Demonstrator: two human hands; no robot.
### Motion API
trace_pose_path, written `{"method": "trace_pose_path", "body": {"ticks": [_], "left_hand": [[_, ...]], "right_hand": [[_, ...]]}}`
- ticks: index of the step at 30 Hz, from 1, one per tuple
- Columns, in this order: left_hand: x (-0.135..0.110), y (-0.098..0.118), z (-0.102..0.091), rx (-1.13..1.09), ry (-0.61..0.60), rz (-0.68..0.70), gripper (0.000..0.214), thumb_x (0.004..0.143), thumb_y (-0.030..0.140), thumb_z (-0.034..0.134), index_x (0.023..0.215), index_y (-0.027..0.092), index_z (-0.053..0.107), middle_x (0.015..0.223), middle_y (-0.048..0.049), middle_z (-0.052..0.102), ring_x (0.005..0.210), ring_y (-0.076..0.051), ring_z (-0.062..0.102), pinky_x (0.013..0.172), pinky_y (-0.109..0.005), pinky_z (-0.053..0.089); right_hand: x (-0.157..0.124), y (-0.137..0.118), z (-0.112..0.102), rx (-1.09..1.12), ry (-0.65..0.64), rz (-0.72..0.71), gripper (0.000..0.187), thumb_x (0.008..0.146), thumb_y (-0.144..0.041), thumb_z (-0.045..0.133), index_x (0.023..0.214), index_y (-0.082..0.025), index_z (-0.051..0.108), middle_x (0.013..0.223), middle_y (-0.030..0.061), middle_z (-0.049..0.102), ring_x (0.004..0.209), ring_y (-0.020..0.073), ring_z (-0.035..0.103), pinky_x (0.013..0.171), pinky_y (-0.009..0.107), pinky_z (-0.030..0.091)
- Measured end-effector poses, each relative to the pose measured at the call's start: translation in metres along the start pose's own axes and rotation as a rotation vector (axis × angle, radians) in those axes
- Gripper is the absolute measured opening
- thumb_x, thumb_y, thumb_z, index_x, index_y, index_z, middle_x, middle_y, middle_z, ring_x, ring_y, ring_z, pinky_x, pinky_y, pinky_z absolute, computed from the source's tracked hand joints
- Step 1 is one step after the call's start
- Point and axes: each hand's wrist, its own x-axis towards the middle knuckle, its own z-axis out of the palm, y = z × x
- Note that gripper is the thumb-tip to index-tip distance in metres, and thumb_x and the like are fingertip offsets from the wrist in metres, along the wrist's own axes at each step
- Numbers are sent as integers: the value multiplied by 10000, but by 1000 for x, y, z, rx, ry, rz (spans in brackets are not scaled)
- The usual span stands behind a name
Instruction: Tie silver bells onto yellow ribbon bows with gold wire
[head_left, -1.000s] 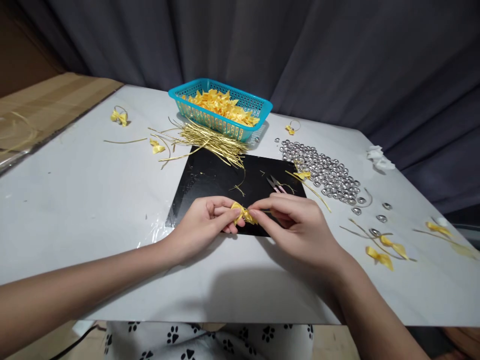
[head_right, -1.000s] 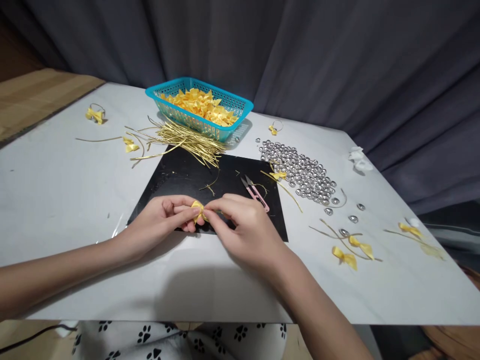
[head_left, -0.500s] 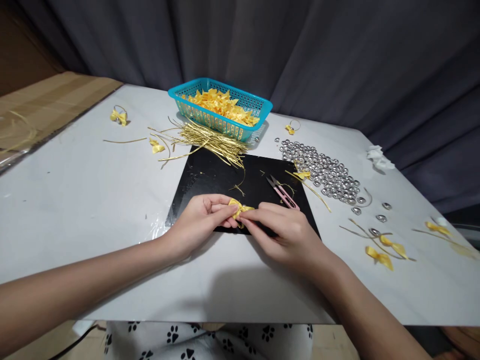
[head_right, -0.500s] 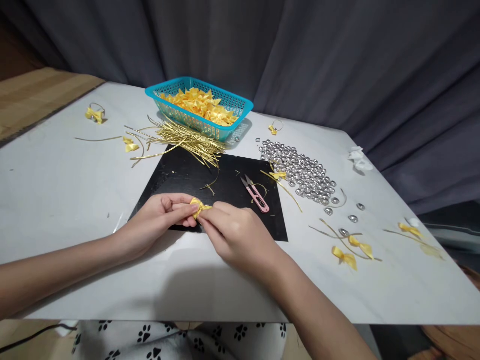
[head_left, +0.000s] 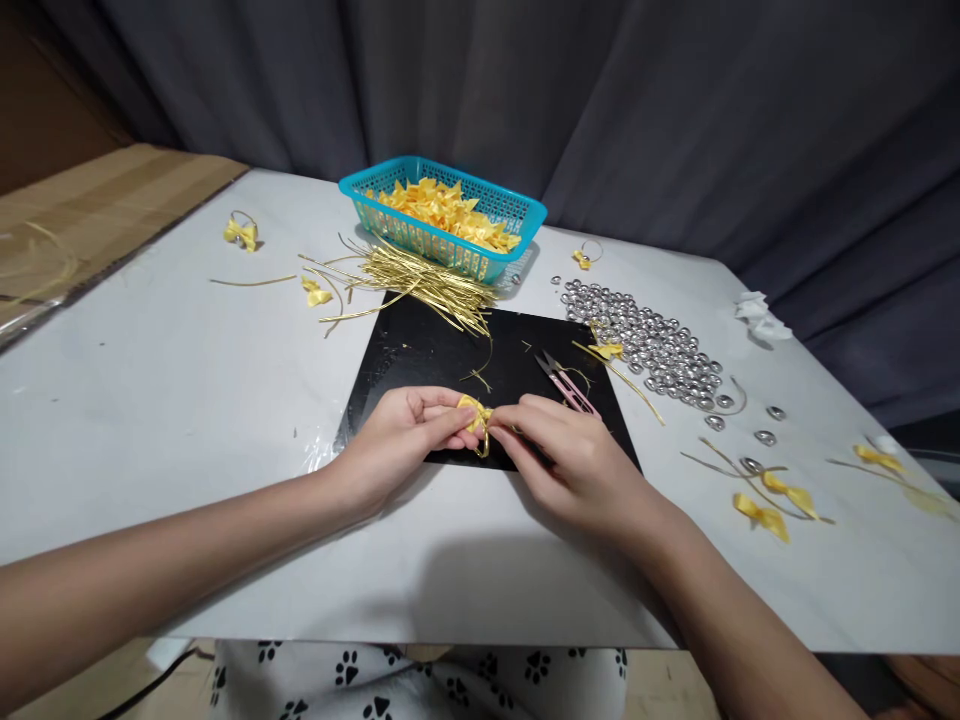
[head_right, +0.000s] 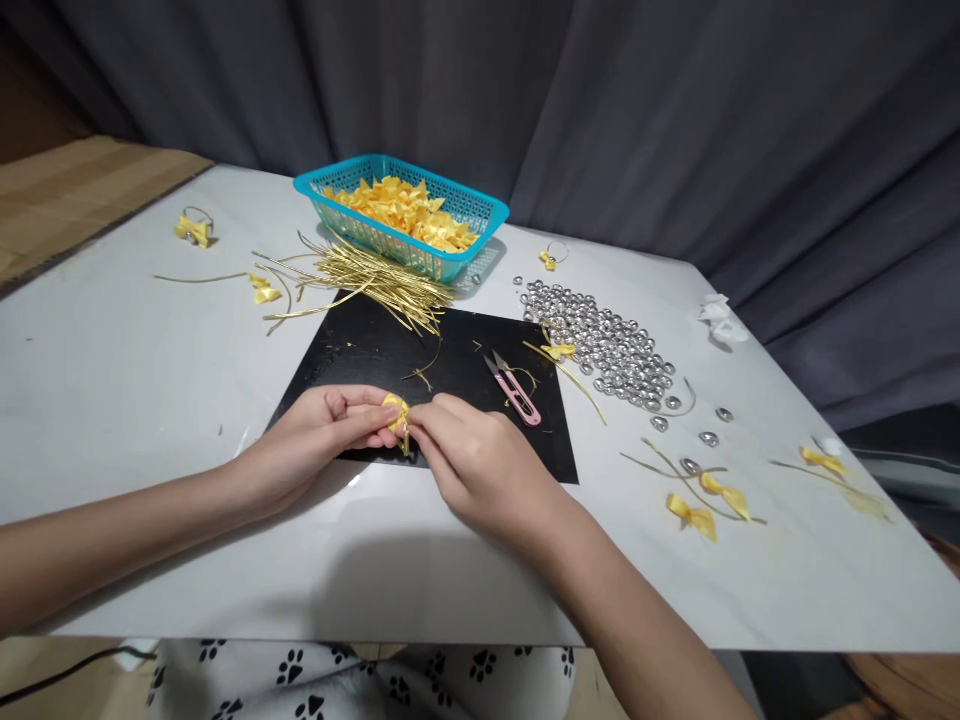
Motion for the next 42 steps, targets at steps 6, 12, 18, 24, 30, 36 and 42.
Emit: {"method": "trace_pose_path", "body": {"ticks": [6,12,18,24,30,36,42], "left_hand": [[1,0,-1,11,-2,27,92,752,204,683,701,127,685,637,-8,655,614,-95,567,660,-228,456],[1,-1,-2,60,-53,47,132,742,213,685,649,125,651,588,5,626,577,-83,533,627,-217,430],[1,1,0,98,-58,16,109,752,181,653,662,120,650,621,-3,637,569,-79,526,607,-213,424],[-1,2,3,143,-73,-10,123,765,157,630,649,120,647,609,-4,636,553,-83,533,590,-217,429],[-3,-1,4,158,-176,-29,97,749,155,665,662,114,660,601,-2,646,547,-73,537,575,-198,428],[-3,1,4,179,-172,-34,103,754,167,668,667,112,665,612,-11,650,557,-83,544,590,-212,438],[-1,4,3,191,-107,-26,145,796,130,603,662,105,650,608,-5,634,540,-70,533,576,-198,428]], "right_hand": [[1,1,-3,-19,-48,-17,193,921,-130,425,925,-112,617,732,50,580,611,111,525,558,224,388],[0,-4,-2,-41,-79,-33,201,917,-124,424,906,-106,624,728,49,570,612,110,529,536,223,373],[1,0,-15,36,-37,-20,123,892,-140,483,879,-144,606,733,35,581,616,100,504,556,221,370],[3,3,-22,67,-45,30,104,910,-150,473,876,-160,570,764,33,565,644,105,487,590,237,362],[8,7,-7,105,-21,101,122,925,-185,477,856,-155,573,712,2,511,589,89,416,586,228,335],[9,11,-1,132,-36,227,124,897,-204,515,823,-144,594,665,-12,512,549,79,383,552,222,309],[7,6,-7,81,1,196,113,874,-147,504,798,-137,587,664,6,532,562,86,412,544,223,313]]}}
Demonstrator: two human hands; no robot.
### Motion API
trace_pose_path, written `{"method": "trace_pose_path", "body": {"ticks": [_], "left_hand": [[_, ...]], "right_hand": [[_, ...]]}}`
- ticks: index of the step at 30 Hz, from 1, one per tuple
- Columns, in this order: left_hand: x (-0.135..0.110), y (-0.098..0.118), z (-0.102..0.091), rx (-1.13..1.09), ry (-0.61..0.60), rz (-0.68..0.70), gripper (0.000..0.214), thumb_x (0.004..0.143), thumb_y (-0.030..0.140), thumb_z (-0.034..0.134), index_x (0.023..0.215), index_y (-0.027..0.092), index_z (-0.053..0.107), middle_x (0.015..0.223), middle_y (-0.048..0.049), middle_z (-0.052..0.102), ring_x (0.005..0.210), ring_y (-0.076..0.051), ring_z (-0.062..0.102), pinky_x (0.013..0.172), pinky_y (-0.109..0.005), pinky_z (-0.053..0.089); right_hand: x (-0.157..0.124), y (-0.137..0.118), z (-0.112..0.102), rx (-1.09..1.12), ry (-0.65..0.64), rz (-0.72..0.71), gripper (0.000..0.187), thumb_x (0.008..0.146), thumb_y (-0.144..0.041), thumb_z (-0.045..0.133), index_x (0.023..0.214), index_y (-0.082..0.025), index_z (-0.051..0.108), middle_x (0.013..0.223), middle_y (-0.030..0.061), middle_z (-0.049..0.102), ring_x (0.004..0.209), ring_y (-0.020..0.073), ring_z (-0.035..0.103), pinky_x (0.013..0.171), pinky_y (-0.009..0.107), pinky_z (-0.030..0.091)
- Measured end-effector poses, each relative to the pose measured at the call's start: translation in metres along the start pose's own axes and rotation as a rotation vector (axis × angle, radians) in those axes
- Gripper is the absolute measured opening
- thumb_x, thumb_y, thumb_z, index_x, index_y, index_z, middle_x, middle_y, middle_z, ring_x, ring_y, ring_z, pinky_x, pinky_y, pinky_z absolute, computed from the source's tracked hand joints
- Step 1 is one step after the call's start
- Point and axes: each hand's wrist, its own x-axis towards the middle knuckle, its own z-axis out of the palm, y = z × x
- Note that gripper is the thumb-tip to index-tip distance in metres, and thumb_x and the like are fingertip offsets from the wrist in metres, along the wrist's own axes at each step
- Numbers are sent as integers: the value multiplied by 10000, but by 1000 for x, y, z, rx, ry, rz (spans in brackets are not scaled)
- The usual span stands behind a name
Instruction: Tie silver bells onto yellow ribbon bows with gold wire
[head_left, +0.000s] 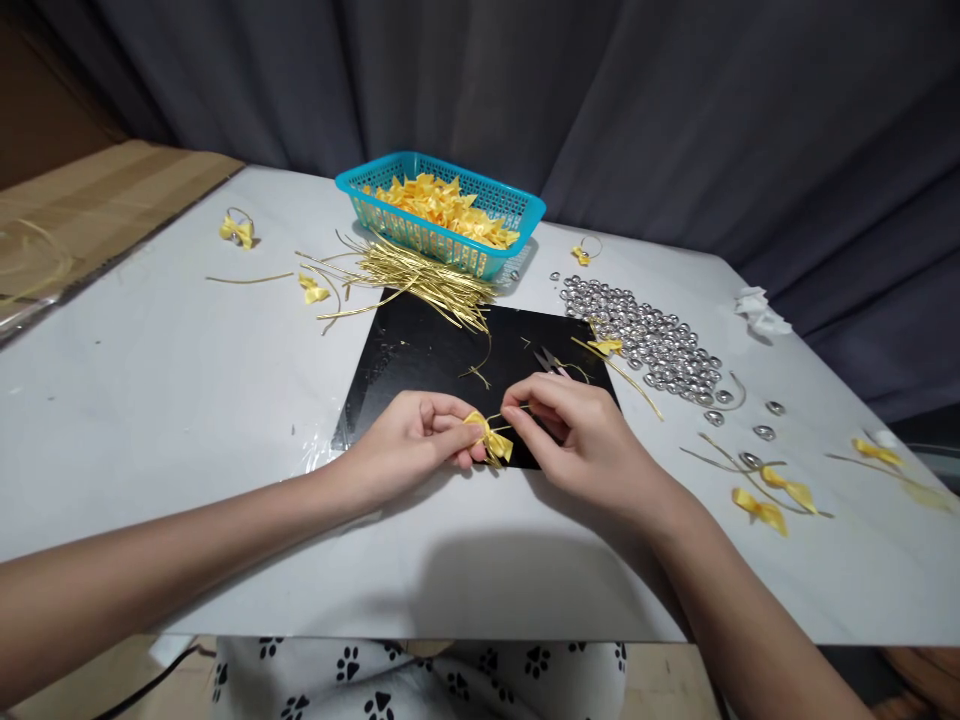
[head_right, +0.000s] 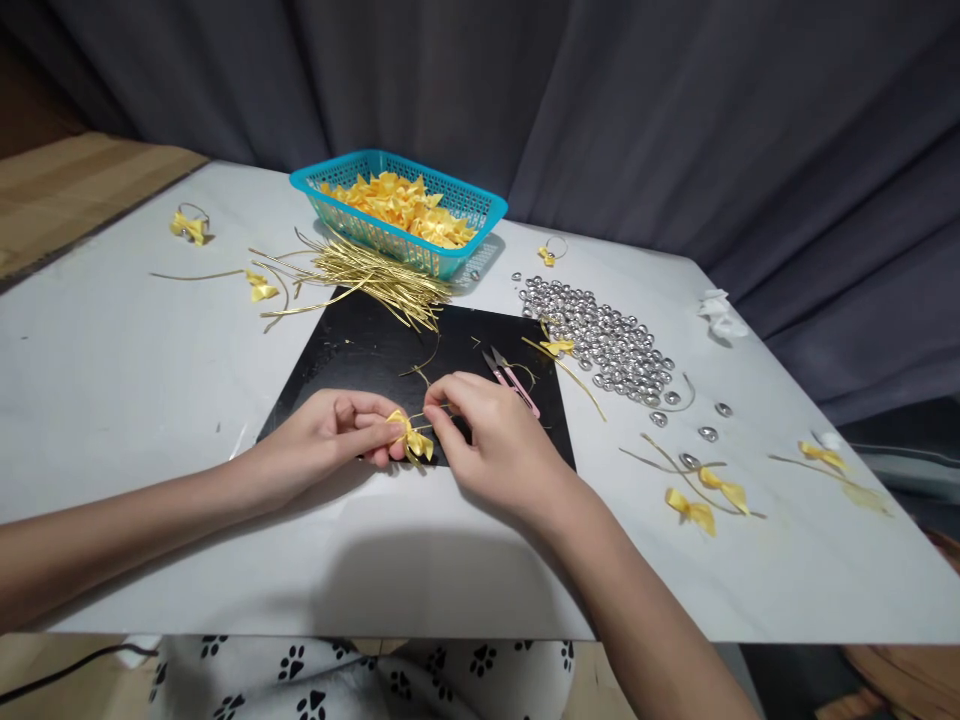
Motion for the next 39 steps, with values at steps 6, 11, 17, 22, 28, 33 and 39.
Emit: {"method": "trace_pose_path", "body": {"ticks": [6,11,17,22,28,33,39], "left_hand": [[3,-2,-3,-54,18,30,126,776,133,611,661,101,651,611,-4,633,562,-72,538,582,-197,424],[7,-12,-7,-109,-6,103,96,740,197,673,693,116,655,589,12,627,565,-73,535,590,-198,416],[8,-15,-9,-112,5,121,112,739,228,691,730,120,662,590,15,629,572,-75,537,598,-201,419],[6,-11,-7,-120,28,121,113,752,224,682,705,124,655,571,20,620,563,-73,535,592,-194,421],[6,-12,-6,-123,33,137,112,749,226,677,703,127,653,576,19,624,559,-72,531,591,-195,420],[6,-11,-7,-88,18,123,118,735,222,689,681,126,647,568,20,620,554,-72,526,583,-197,414],[5,-7,-5,-80,64,92,84,769,178,642,727,111,667,652,-21,677,613,-84,586,619,-199,448]], "right_hand": [[-5,-11,-1,-1,14,-109,111,874,-110,493,825,-132,590,687,13,542,554,81,422,532,210,329],[-9,-17,9,-32,-36,-118,159,887,-108,462,873,-126,619,730,33,566,599,96,496,551,214,362],[-9,-17,11,-13,-84,-125,205,913,-133,430,922,-110,633,740,47,573,615,110,526,560,226,384],[-9,-14,9,4,-91,-137,198,916,-136,431,946,-113,625,756,50,576,636,113,541,573,226,399],[-10,-13,11,-21,-87,-165,184,906,-121,440,948,-107,618,760,54,571,648,119,545,573,233,403],[-8,-15,10,67,-21,-159,128,867,-114,494,866,-128,621,750,31,554,579,83,484,529,215,375],[1,-13,7,400,233,410,162,813,-300,606,817,-138,601,620,-12,521,403,36,326,400,207,262]]}}
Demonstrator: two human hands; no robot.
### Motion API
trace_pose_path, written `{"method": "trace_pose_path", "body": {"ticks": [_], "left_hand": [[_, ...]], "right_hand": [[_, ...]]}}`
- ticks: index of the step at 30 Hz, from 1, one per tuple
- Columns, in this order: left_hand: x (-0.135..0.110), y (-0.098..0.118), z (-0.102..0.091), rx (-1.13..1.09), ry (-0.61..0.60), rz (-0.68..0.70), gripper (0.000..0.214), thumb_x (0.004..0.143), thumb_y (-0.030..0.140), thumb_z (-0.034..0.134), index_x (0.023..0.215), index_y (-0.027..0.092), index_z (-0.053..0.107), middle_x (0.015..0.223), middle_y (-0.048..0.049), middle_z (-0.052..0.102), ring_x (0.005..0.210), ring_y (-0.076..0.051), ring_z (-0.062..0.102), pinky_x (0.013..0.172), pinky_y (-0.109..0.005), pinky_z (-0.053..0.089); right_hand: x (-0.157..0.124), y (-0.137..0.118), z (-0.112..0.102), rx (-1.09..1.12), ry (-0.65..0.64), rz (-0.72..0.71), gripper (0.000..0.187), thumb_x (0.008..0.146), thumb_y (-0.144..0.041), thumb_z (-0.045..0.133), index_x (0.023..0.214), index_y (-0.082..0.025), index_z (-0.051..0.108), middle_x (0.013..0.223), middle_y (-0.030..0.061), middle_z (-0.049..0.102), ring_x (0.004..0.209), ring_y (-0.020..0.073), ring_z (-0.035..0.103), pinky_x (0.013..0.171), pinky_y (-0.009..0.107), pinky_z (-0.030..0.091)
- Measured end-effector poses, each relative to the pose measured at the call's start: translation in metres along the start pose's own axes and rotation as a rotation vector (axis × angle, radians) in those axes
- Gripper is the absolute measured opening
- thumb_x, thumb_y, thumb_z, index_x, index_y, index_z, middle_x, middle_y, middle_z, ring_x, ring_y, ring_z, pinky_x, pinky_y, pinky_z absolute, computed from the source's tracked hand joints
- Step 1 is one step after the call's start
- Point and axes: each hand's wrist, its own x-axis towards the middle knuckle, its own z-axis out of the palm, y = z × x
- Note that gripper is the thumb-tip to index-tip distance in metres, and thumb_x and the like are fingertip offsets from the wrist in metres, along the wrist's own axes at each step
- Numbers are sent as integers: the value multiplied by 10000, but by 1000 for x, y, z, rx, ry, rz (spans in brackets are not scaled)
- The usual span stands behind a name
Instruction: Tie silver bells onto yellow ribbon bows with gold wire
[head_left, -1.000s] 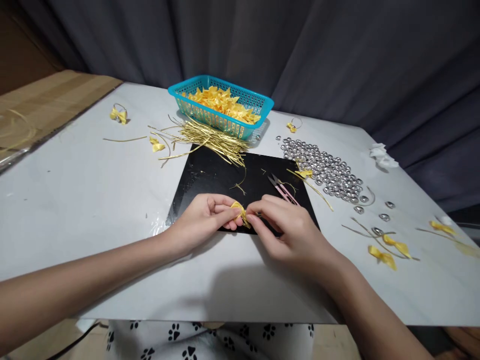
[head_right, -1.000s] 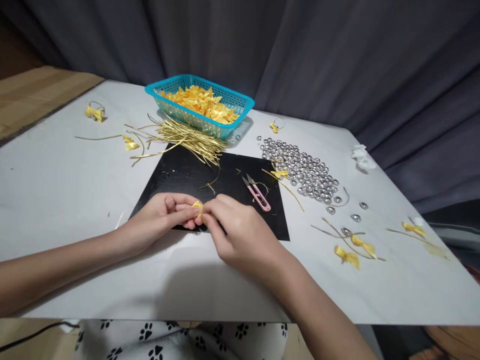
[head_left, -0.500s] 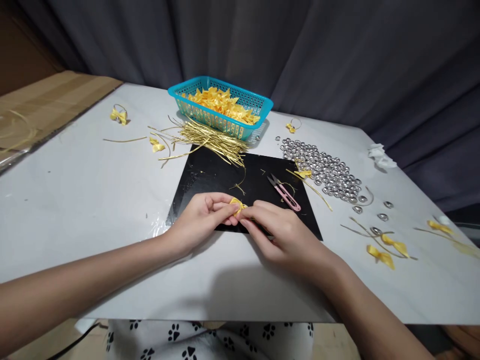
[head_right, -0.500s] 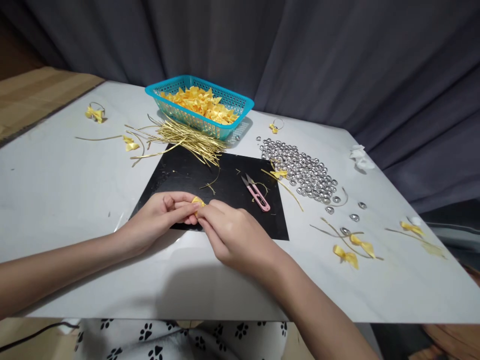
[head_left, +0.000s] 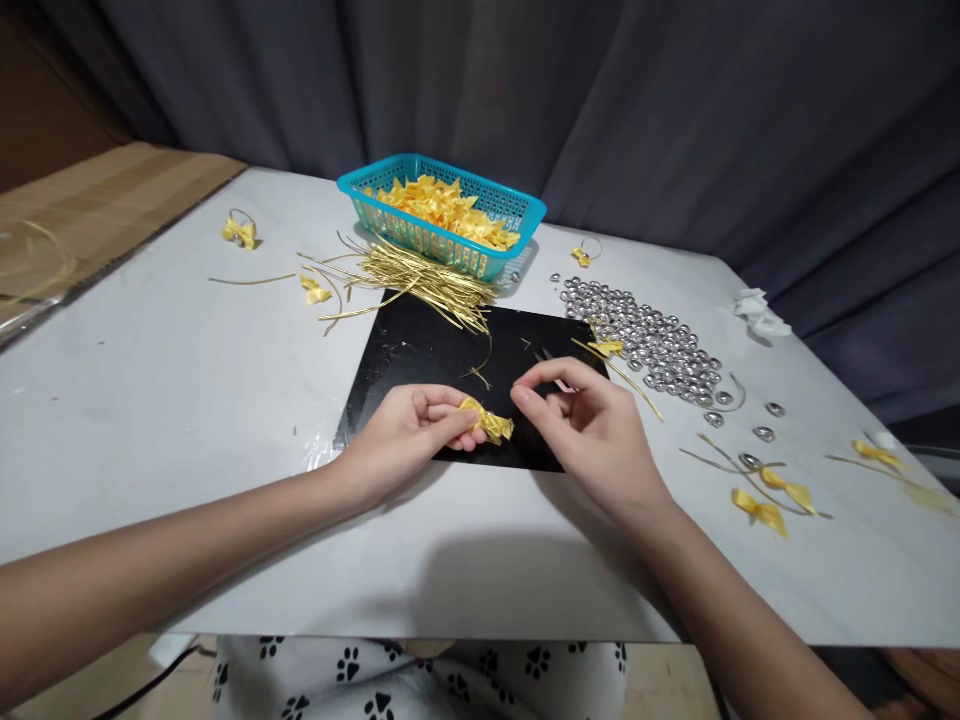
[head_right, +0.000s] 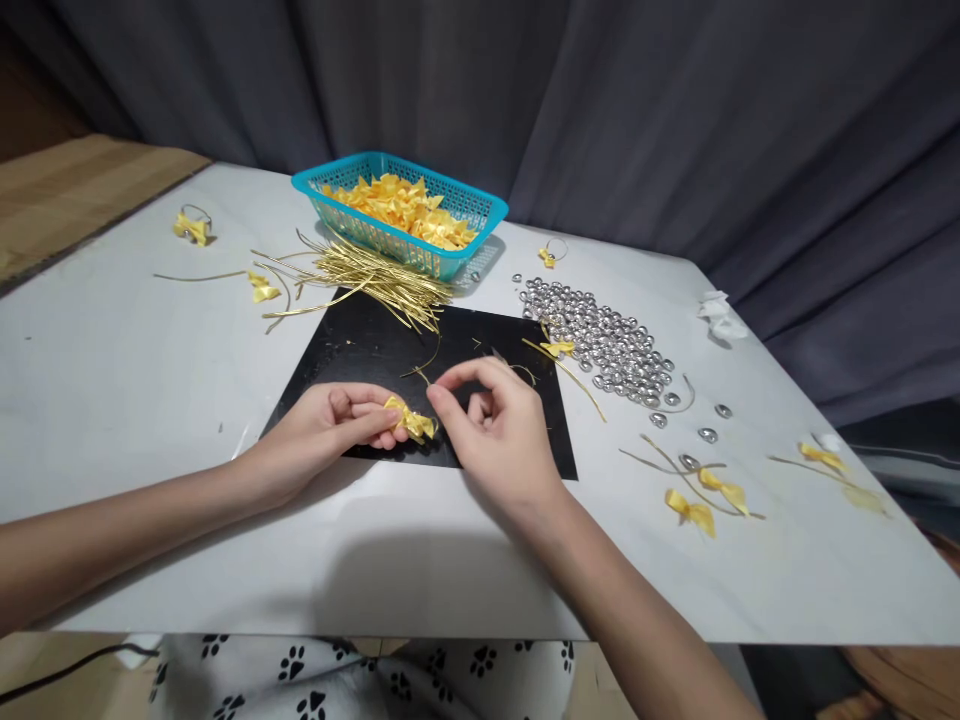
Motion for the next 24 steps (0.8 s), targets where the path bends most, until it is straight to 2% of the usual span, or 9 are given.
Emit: {"method": "trace_pose_path", "body": {"ticks": [3,6,9,14,21,24], "left_hand": [[-1,0,1,30,-3,-14,80,781,164,632,734,110,668,638,-17,671,617,-86,593,628,-201,456],[-1,-1,2,49,-19,-15,79,791,152,621,745,108,668,652,-15,672,624,-82,595,632,-198,458],[-1,-2,2,60,-23,-7,80,791,155,620,741,111,664,657,-15,673,626,-85,598,637,-205,463],[-1,-4,3,69,-25,5,86,774,198,646,746,119,664,665,-22,677,641,-106,607,669,-246,484],[-2,-2,4,62,-26,-15,80,759,191,655,715,125,661,668,-20,676,624,-106,599,670,-255,481],[-2,-1,5,77,-26,-14,74,753,168,653,692,125,655,642,-15,670,599,-102,587,650,-247,469]], "right_hand": [[3,0,2,85,-159,294,235,794,-371,625,802,-137,621,415,-64,402,362,57,336,379,196,239],[3,-1,5,148,-241,369,228,785,-354,630,825,-129,631,475,-39,500,357,46,342,367,189,261],[2,0,7,173,-248,366,224,792,-344,621,844,-125,623,549,-19,554,364,34,341,368,185,258],[2,4,9,212,-287,349,222,808,-341,604,861,-126,589,541,-23,537,396,46,367,387,185,248],[-1,10,16,256,-348,167,167,892,-322,480,847,-162,472,645,-14,524,522,70,421,450,203,290],[1,10,15,230,-278,123,158,888,-306,479,827,-160,472,666,-31,463,530,60,399,465,199,303]]}}
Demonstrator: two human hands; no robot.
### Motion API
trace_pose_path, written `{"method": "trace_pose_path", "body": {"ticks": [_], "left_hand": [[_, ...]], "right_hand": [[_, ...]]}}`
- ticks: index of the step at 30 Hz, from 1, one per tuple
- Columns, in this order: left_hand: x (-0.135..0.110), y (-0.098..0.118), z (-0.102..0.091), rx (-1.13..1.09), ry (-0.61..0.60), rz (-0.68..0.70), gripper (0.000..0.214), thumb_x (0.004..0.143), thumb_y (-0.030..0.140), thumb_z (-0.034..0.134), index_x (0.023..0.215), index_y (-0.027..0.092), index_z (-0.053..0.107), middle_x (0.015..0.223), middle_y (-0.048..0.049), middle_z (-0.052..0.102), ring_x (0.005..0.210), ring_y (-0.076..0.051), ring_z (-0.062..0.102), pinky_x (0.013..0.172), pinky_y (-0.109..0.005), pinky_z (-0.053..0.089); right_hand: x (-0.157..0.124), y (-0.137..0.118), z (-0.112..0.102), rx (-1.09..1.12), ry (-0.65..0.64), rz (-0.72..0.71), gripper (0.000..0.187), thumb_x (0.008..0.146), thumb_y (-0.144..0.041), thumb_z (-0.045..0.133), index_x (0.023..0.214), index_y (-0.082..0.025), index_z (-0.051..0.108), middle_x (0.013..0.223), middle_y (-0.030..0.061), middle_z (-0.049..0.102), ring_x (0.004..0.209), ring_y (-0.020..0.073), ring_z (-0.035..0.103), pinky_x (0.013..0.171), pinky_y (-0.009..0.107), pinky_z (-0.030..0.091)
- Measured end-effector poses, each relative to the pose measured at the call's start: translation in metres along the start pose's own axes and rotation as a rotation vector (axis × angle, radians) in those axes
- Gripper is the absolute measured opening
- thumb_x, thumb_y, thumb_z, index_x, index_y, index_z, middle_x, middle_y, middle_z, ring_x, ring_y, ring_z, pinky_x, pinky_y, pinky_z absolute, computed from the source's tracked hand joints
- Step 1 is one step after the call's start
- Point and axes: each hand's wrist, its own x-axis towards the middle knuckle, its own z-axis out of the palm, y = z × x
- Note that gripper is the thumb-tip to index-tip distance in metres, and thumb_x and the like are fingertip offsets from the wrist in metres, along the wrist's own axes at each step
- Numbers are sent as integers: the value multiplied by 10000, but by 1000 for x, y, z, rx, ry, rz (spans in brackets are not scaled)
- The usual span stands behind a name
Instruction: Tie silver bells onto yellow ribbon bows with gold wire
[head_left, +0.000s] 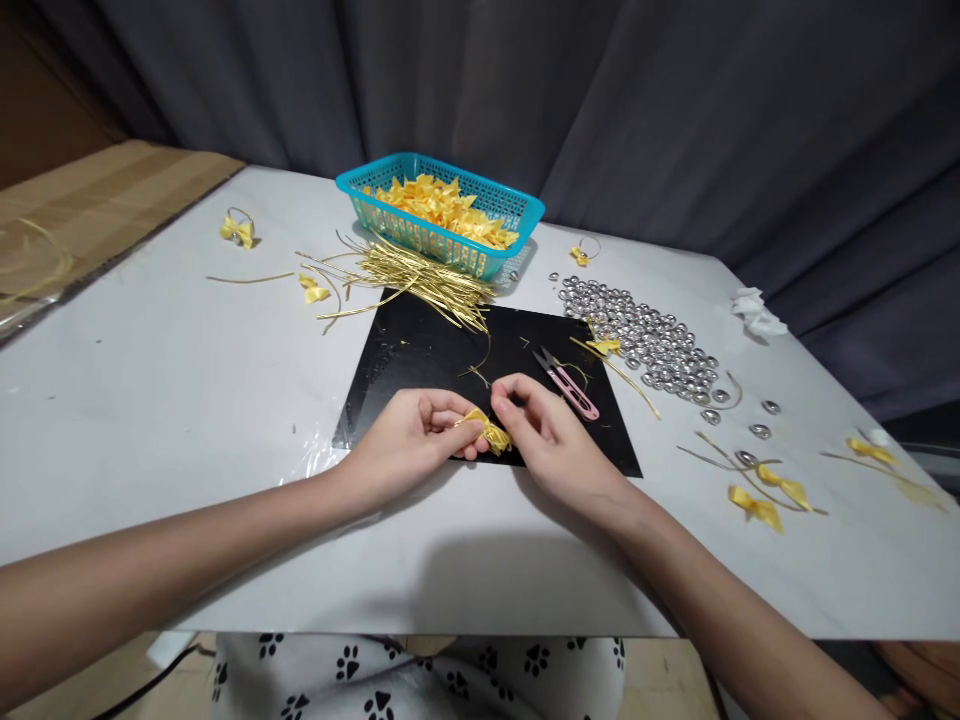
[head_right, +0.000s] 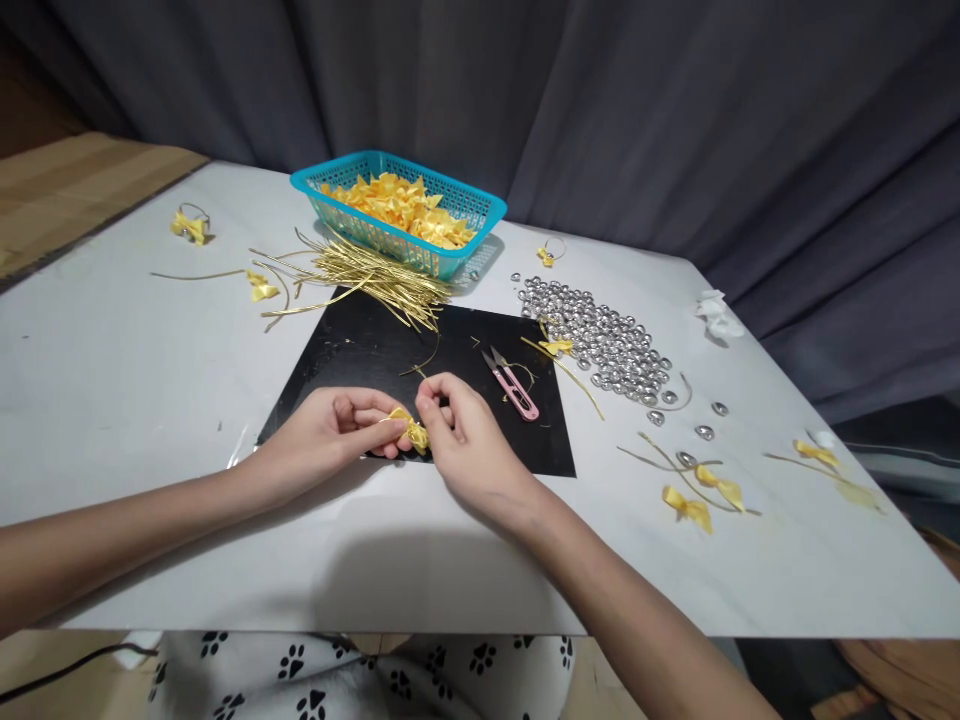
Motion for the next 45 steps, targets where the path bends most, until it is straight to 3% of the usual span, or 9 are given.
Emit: {"method": "trace_pose_path", "body": {"ticks": [3,6,13,15,18,21,25,40,45], "left_hand": [[0,0,0,9,2,4,83,760,184,655,703,124,658,643,-17,673,606,-105,592,646,-245,468],[-1,-2,0,-1,2,14,102,768,216,662,746,116,663,676,-24,682,636,-105,605,659,-239,471],[0,-2,-2,-35,23,20,129,759,242,684,774,116,657,646,-9,663,625,-96,589,636,-220,450],[1,-2,-4,-55,26,28,112,757,230,678,764,119,660,652,-8,662,609,-90,572,619,-213,437],[3,-1,-6,-86,39,56,112,752,235,671,726,126,665,696,-16,668,599,-84,548,606,-212,425],[3,0,-7,-62,40,65,132,751,255,666,702,132,667,660,-6,640,574,-83,514,561,-210,399],[2,0,-6,-36,38,73,146,746,269,665,687,136,660,582,23,572,533,-76,457,504,-203,349],[1,0,-8,20,22,75,154,734,300,670,708,150,646,570,27,566,532,-88,462,497,-214,337],[0,-1,-7,22,21,64,153,731,293,680,719,145,645,544,32,572,515,-84,444,496,-210,322]], "right_hand": [[2,-2,-4,62,49,30,202,851,-352,540,823,-155,499,615,-57,427,464,42,351,426,189,270],[3,-4,-8,115,7,118,296,776,-421,634,822,-140,552,566,-63,454,403,30,323,383,193,221],[1,-8,-8,-31,-43,108,294,729,-367,687,864,-118,612,729,3,567,450,27,348,405,191,249],[-1,-7,-7,-191,15,9,332,705,-360,712,906,-126,589,763,6,556,474,37,349,421,195,269],[-6,-2,-6,-528,81,-303,342,687,-296,743,913,-156,528,809,13,549,574,76,442,494,206,346],[-8,5,-6,-748,37,-591,101,830,-219,609,853,-165,527,780,19,561,657,102,525,563,213,401],[-8,8,-7,-833,53,-748,94,896,-230,536,861,-152,575,716,11,572,603,87,531,537,204,408],[-8,12,-5,-935,106,-758,202,928,-211,465,804,-136,605,673,21,576,567,86,511,474,217,354],[-8,11,-3,-718,128,-676,173,886,-242,538,742,-148,552,664,16,550,557,82,479,491,214,360]]}}
